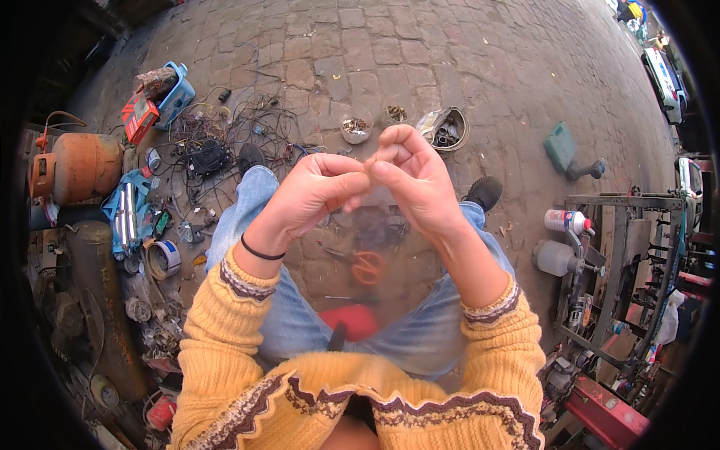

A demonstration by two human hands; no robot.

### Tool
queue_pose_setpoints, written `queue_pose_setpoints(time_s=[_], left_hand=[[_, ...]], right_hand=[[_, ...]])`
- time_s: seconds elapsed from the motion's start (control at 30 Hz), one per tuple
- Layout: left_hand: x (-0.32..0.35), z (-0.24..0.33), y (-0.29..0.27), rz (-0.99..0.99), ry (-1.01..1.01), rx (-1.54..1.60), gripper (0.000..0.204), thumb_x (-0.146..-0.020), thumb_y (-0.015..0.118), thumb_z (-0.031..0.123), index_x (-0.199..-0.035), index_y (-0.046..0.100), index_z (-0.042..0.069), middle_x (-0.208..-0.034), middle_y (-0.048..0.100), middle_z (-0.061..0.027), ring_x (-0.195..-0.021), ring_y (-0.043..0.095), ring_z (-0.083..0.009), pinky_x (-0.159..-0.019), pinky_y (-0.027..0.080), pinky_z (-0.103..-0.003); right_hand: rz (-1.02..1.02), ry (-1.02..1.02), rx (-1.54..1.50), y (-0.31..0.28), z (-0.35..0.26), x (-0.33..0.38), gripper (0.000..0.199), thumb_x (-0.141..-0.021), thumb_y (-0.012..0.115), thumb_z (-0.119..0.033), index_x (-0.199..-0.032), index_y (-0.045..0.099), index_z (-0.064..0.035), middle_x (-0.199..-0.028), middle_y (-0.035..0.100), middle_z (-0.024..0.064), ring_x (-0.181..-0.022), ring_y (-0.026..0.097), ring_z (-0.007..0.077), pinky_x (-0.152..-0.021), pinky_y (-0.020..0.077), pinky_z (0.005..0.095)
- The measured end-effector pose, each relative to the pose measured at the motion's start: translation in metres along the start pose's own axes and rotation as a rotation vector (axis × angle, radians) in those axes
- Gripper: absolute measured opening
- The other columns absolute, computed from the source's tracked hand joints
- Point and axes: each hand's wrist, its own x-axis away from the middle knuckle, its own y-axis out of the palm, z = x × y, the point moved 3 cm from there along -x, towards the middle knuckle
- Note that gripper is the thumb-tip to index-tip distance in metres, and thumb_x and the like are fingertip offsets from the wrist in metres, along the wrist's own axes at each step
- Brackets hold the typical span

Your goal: The person sits on the ground and repeatedly picks up small metal pieces, then joins them with thin wire or string. They manipulate the items with both hands, occasionally placing finished pieces into a nearby container.

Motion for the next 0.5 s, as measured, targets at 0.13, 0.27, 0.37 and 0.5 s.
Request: queue_pose_setpoints(time_s=[0.13,0.27,0.37,0.5], left_hand=[[0.0005,0.0011,0.0017,-0.001,-0.027,0.053,0.021,-0.088,0.073,0.015,-0.102,0.071,-0.001,-0.081,0.064,0.0003,-0.064,0.055,-0.0060,-0.056,0.044,-0.020],[0.0020,0.0034,0.0007,0.046,-0.011,-0.051,0.021,-0.087,0.074,0.015,-0.101,0.072,0.000,-0.077,0.063,0.0024,-0.060,0.050,-0.0035,-0.051,0.038,-0.018],[0.0020,0.0017,-0.0014,0.073,-0.008,-0.040,0.017,-0.085,0.074,0.014,-0.097,0.073,0.001,-0.073,0.062,0.0034,-0.057,0.047,-0.0022,-0.049,0.035,-0.018],[-0.0011,-0.0025,-0.0053,0.087,0.037,0.042,0.011,-0.084,0.072,0.011,-0.090,0.073,0.002,-0.071,0.063,0.0030,-0.054,0.045,-0.0014,-0.048,0.032,-0.018]], right_hand=[[-0.068,-0.039,-0.009,0.0005,-0.0007,-0.0004,0.032,-0.090,0.067,0.000,-0.116,0.050,-0.0054,-0.096,0.066,0.0046,-0.094,0.063,0.0128,-0.086,0.0491,0.0281],[-0.027,-0.077,0.074,-0.0011,-0.0002,0.0011,0.030,-0.089,0.068,0.000,-0.113,0.052,-0.0058,-0.097,0.067,0.0052,-0.095,0.064,0.0128,-0.087,0.0495,0.0280],[0.014,-0.099,0.128,-0.0006,0.0006,0.0034,0.028,-0.089,0.069,0.000,-0.111,0.053,-0.0058,-0.097,0.067,0.0055,-0.096,0.064,0.0127,-0.087,0.0496,0.0280],[0.125,-0.111,0.167,0.0038,0.0084,0.0046,0.024,-0.090,0.065,0.003,-0.108,0.052,-0.0054,-0.099,0.067,0.0066,-0.093,0.064,0.0141,-0.086,0.0504,0.0296]])
